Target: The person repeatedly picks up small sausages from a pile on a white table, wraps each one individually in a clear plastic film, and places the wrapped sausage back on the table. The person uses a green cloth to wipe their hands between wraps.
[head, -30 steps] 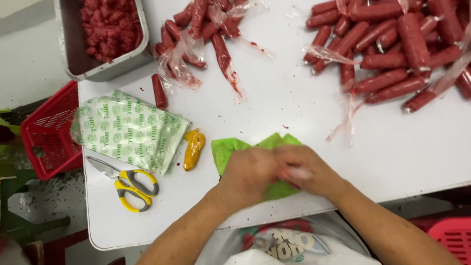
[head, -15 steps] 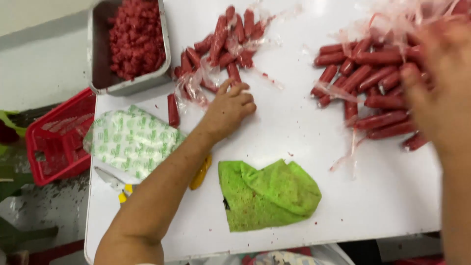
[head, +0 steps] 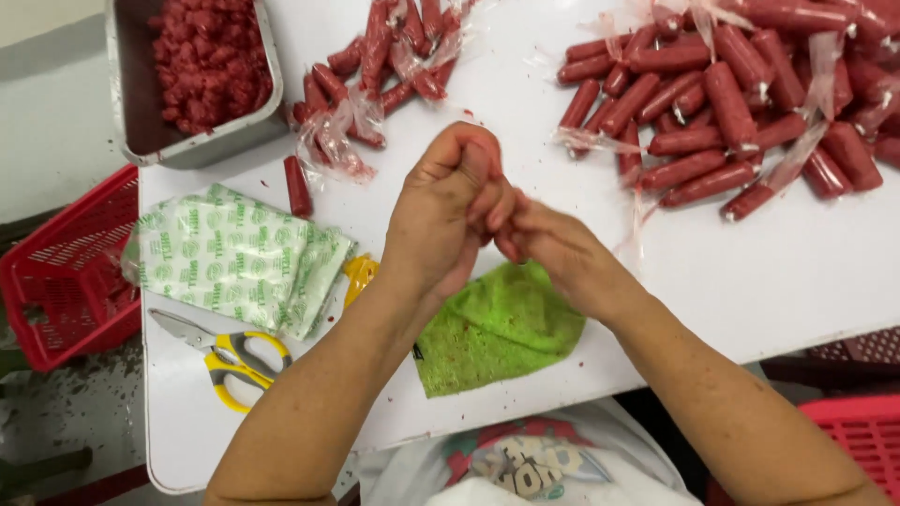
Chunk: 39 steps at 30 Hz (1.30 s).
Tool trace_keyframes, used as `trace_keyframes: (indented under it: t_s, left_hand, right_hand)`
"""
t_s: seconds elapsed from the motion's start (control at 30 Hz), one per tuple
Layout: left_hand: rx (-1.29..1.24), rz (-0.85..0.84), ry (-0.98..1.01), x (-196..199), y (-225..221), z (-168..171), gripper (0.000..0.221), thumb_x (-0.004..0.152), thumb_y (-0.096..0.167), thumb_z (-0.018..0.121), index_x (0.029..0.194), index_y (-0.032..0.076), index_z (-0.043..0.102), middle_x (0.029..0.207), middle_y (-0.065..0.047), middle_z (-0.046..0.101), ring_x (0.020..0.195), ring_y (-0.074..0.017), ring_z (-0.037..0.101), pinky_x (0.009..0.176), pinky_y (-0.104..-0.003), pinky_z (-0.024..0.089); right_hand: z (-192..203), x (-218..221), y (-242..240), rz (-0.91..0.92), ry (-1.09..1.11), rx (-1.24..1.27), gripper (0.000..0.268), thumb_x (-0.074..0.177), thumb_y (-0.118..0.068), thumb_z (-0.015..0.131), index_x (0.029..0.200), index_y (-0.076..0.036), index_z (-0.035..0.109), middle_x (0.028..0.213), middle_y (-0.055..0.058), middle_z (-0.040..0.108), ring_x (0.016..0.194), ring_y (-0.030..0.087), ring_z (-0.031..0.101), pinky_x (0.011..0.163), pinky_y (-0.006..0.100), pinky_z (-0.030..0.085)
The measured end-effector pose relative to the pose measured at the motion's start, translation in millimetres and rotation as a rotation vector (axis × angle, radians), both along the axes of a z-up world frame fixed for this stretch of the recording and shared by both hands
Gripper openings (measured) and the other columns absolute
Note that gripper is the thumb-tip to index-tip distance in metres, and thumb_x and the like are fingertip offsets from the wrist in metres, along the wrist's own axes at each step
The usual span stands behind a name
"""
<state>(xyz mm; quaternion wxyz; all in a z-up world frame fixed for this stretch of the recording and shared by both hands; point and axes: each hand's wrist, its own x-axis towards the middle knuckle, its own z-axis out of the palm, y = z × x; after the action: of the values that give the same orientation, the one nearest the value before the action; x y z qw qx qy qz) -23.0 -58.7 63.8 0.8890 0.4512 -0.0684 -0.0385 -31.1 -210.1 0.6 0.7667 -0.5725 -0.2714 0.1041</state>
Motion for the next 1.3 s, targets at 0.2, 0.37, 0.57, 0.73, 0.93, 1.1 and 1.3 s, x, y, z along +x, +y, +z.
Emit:
trace_keyframes:
  t_s: [0.2, 0.37, 0.57, 0.73, 0.93, 1.1, 1.3]
  left_hand:
    - [0.497, -0.092, -0.048, -59.8, 26.3, 37.3, 0.018, 0.099, 0.018, 0.056, 0.084, 0.007, 0.055, 0.071, -0.002, 0.049, 0.064, -0.0106, 0.043, 0.058, -0.024, 0.038]
    - [0.653, -0.042, -0.023, -112.8, 73.3, 27.7, 0.04, 0.091, 0.041, 0.052, 0.116, 0.01, 0.049, 0.105, -0.013, 0.059, 0.076, -0.0207, 0.066, 0.062, -0.032, 0.059]
    - [-0.101, -0.428, 0.942, -184.7, 47.5, -90.6, 0.033, 0.105, 0.029, 0.047, 0.112, -0.002, 0.052, 0.094, -0.029, 0.069, 0.061, -0.0305, 0.068, 0.053, -0.039, 0.062]
    - [0.059, -0.312, 0.855, -201.1, 42.5, -94.7, 0.027, 0.103, 0.008, 0.054, 0.077, 0.001, 0.059, 0.053, -0.014, 0.056, 0.035, -0.0196, 0.042, 0.032, -0.029, 0.032]
    - [1.409, -0.302, -0.932, -155.7, 72.1, -2.5, 0.006, 0.093, 0.008, 0.059, 0.097, 0.012, 0.061, 0.074, -0.001, 0.053, 0.059, -0.0241, 0.054, 0.054, -0.038, 0.046]
    - [0.278, -0.374, 0.161, -107.7, 76.0, -58.0, 0.116, 0.068, 0.095, 0.041, 0.155, 0.02, 0.024, 0.155, -0.023, 0.042, 0.13, -0.041, 0.058, 0.099, -0.058, 0.058]
    - [0.471, -0.13, 0.439, -144.9, 17.3, -64.2, 0.049, 0.088, 0.03, 0.069, 0.131, 0.007, 0.063, 0.071, -0.004, 0.056, 0.059, -0.0092, 0.05, 0.045, -0.022, 0.038]
  right_hand:
    - [42.5, -39.4, -30.0, 0.082, -0.446, -0.615, 0.034, 0.109, -0.025, 0.026, 0.091, -0.012, 0.051, 0.128, 0.006, 0.06, 0.142, 0.026, 0.047, 0.123, 0.059, 0.001]
    - [29.7, -58.3, -22.4, -0.225, -1.0, -0.7, 0.009, 0.097, -0.016, 0.063, 0.104, -0.013, 0.068, 0.117, 0.009, 0.064, 0.106, 0.029, 0.058, 0.093, 0.045, 0.04]
    - [-39.3, -97.6, -1.5, 0.012, -1.215, -0.823, 0.007, 0.099, -0.019, 0.058, 0.1, -0.016, 0.065, 0.11, 0.005, 0.061, 0.086, 0.02, 0.049, 0.071, 0.035, 0.041]
    - [-20.8, -87.8, -20.5, 0.267, -1.262, -0.823, 0.027, 0.102, -0.009, 0.045, 0.119, -0.005, 0.066, 0.122, 0.012, 0.063, 0.103, 0.025, 0.058, 0.095, 0.036, 0.046]
    - [56.9, -74.1, -31.1, 0.742, -0.573, -0.548, 0.015, 0.102, -0.012, 0.052, 0.102, -0.004, 0.065, 0.112, 0.011, 0.067, 0.088, 0.029, 0.058, 0.071, 0.039, 0.051]
    - [28.9, -79.0, -33.7, 0.229, 0.369, 0.01, 0.011, 0.086, -0.006, 0.076, 0.097, -0.004, 0.076, 0.087, 0.008, 0.076, 0.066, 0.013, 0.07, 0.06, 0.023, 0.065]
    - [11.9, -81.4, -21.1, -0.277, 0.469, -0.168, 0.079, 0.077, 0.011, 0.069, 0.146, -0.014, 0.039, 0.133, 0.005, 0.05, 0.08, 0.018, 0.065, 0.068, 0.036, 0.065]
